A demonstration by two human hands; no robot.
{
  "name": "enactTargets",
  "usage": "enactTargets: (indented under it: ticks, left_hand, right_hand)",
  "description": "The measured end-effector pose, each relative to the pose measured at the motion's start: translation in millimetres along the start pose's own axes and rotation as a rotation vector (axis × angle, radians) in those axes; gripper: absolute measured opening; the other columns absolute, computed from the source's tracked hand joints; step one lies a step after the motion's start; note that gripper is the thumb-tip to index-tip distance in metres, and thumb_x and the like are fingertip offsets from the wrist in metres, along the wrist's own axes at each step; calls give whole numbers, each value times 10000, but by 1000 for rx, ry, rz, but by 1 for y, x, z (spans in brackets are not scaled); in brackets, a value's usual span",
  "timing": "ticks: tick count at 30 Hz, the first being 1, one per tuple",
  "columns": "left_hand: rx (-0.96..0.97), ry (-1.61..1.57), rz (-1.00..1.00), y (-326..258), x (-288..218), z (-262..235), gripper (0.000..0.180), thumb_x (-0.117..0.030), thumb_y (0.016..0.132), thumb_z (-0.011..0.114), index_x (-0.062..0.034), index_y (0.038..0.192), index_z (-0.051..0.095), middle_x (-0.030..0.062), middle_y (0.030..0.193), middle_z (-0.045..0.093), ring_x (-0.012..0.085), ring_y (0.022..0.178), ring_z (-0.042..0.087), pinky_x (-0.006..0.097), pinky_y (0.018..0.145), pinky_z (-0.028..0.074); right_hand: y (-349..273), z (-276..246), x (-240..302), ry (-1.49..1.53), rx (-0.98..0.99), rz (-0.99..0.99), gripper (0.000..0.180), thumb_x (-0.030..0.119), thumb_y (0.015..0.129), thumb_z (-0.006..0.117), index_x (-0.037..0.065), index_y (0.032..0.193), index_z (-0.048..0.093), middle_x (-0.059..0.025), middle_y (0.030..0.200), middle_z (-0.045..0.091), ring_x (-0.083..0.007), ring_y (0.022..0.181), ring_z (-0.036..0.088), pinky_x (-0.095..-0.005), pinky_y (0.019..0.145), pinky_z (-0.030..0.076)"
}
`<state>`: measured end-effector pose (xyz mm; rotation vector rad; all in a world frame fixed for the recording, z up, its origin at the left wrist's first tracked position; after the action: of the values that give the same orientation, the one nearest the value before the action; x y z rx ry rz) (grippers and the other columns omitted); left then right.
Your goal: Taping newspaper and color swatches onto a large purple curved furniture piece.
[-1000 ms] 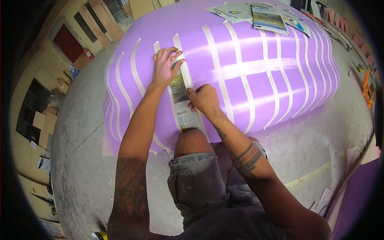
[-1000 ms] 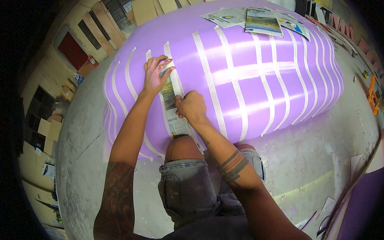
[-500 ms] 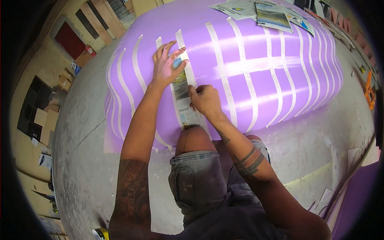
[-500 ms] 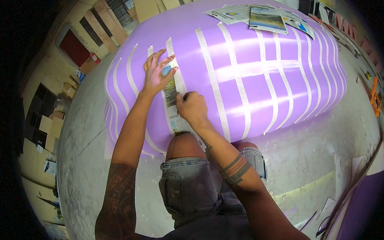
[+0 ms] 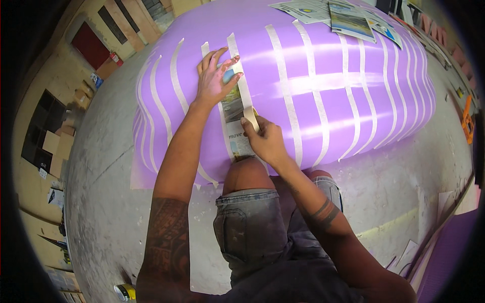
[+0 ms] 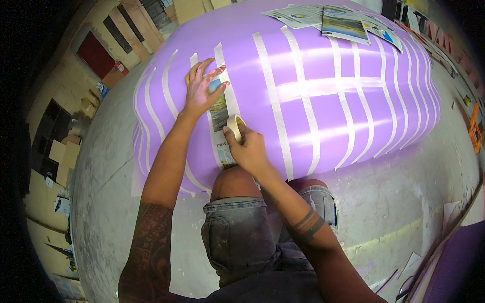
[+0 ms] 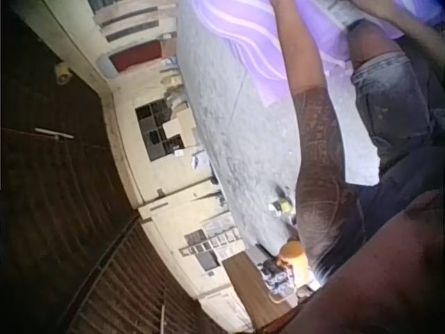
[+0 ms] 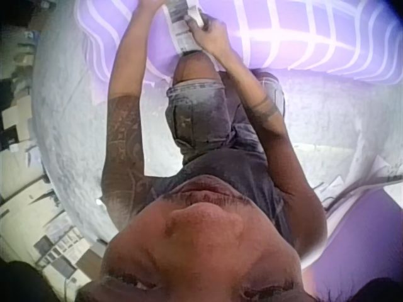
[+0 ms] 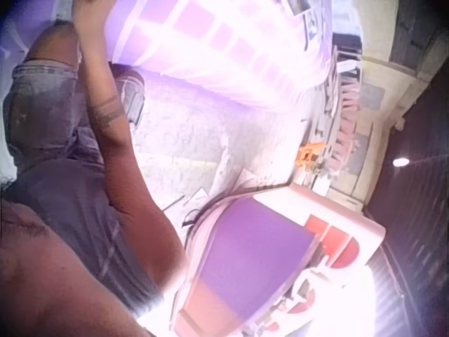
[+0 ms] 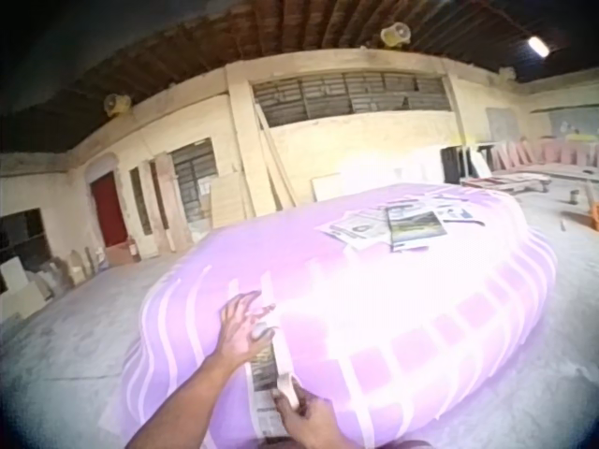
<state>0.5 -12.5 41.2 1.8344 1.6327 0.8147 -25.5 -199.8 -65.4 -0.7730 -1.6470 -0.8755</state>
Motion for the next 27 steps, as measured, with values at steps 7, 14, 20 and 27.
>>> enactTargets:
  ticks: [7,14,20,27]
  left_hand:
    - [-27,-11,-8,2,3,1,444,-389,822,807,-168,1202,747,49,1507,486,322,1412,370,493,1169,241]
    - [-15,-51,-28,5,0,-3,432,-381,816,815,-177,1192,753,47,1503,490,319,1420,364,493,1170,236]
    - [3,-4,-23,1,0,2,529,-405,808,822,-188,1274,700,51,1534,453,320,1440,351,502,1168,248]
    - [64,60,-24,-6,-1,4,619,-487,797,802,-231,1337,639,74,1621,351,360,1500,282,537,1199,243]
  right_hand:
    - [-9,-1,12,245,3,36,395,369,1038,623,-11,971,711,-57,679,663,-100,633,598,-282,633,482]
    - [2,-1,24,220,35,134,383,336,1038,604,-8,912,715,-59,612,633,-100,566,596,-283,584,476]
    - [19,4,13,264,36,208,407,340,1001,633,-42,903,735,-93,604,662,-147,536,651,-301,554,507]
    - [28,8,13,242,92,224,411,349,1025,617,-37,925,713,-90,637,652,-132,542,608,-287,544,490]
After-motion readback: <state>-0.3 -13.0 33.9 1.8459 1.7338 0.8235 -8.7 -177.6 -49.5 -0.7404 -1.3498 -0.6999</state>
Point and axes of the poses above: each hand's wrist, its own y-axis towards the middle knuckle, its own z-axis out of the palm, x = y × z, the point moved 6 cm from there along y, towards the middle knuckle
